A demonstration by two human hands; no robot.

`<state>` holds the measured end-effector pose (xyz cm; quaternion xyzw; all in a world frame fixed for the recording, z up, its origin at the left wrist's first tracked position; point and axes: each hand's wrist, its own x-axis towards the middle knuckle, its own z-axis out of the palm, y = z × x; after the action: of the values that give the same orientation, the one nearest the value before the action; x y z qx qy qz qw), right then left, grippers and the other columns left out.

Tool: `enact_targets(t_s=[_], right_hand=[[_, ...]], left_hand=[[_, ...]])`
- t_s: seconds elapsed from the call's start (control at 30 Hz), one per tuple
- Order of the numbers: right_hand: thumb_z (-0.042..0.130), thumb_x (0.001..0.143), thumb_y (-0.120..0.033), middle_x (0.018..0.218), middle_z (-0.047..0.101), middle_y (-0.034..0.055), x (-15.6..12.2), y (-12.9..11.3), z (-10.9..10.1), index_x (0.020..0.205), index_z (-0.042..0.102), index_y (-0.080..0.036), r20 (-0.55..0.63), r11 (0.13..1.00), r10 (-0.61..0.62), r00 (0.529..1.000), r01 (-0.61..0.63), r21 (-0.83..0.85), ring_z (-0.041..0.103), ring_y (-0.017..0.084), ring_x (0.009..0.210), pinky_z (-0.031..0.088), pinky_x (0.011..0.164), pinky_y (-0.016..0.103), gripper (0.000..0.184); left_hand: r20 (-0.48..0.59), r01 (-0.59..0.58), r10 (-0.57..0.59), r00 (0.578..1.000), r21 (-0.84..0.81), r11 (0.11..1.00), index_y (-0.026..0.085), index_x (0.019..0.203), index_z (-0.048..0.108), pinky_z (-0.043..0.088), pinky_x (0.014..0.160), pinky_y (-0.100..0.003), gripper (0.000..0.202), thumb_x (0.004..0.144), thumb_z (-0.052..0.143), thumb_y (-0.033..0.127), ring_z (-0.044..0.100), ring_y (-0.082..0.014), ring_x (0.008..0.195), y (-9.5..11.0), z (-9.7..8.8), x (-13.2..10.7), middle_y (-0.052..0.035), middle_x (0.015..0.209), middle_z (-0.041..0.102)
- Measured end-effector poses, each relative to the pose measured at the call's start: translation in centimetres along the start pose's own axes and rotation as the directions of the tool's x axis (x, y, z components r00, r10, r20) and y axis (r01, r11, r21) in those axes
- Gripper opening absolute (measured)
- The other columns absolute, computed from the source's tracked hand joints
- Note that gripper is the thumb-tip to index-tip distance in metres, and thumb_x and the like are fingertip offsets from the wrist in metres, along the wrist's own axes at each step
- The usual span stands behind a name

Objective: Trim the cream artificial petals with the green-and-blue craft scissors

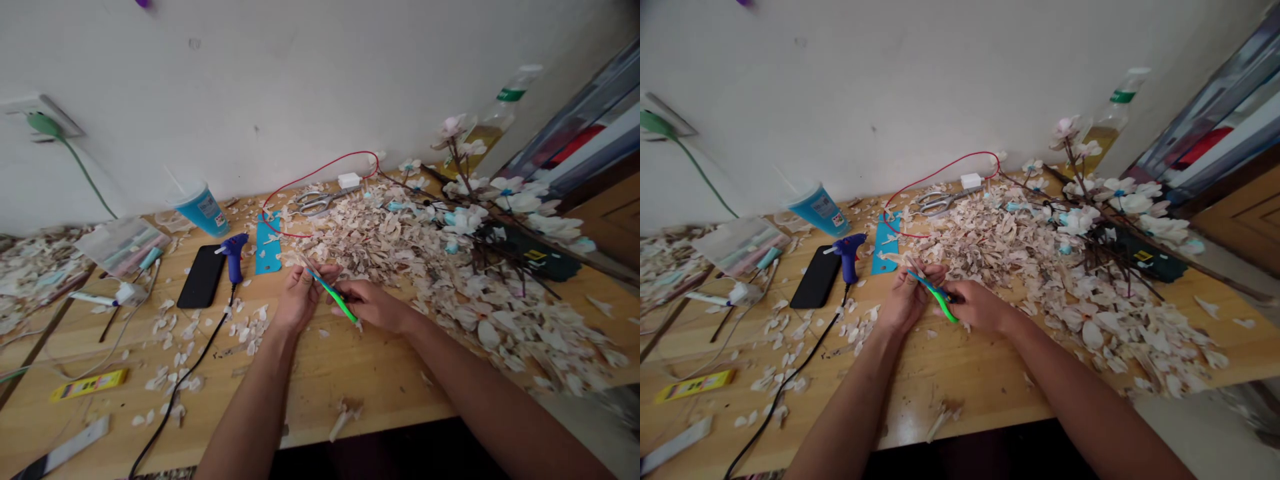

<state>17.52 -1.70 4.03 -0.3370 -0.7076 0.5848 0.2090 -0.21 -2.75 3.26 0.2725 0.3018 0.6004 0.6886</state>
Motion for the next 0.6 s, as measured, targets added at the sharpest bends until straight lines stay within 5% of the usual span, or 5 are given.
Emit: enact_targets(t_s=[0.17,0.6], right_hand=[[0.06,0.08,-0.059,0.071,0.053,-0.0001,0.2,0.32,0.09,0.086,0.067,-0.016,0.128,0.915,-0.004,0.992,-0.048,0.4,0.042,0.011,0.057,0.031,0.049,0.023,0.043],[0.058,0.079,-0.069,0.069,0.057,0.0014,0.42,0.91,0.7,0.068,0.055,-0.017,0.094,0.904,0.011,0.996,-0.05,0.425,0.043,0.01,0.055,0.027,0.046,0.023,0.053]], left_hand=[[0.019,0.092,-0.093,0.996,0.012,0.996,0.014,0.086,0.067,0.054,0.093,-0.04,0.032,0.074,0.081,0.04,0.07,-0.0292,0.106,0.6,-0.4,-0.21,-0.0112,0.091,0.076],[-0.044,0.087,-0.089,0.995,-0.056,0.995,0.014,0.077,0.064,0.057,0.091,-0.039,0.032,0.072,0.083,0.04,0.073,-0.0256,0.094,0.33,-0.33,-0.08,-0.0077,0.081,0.076]])
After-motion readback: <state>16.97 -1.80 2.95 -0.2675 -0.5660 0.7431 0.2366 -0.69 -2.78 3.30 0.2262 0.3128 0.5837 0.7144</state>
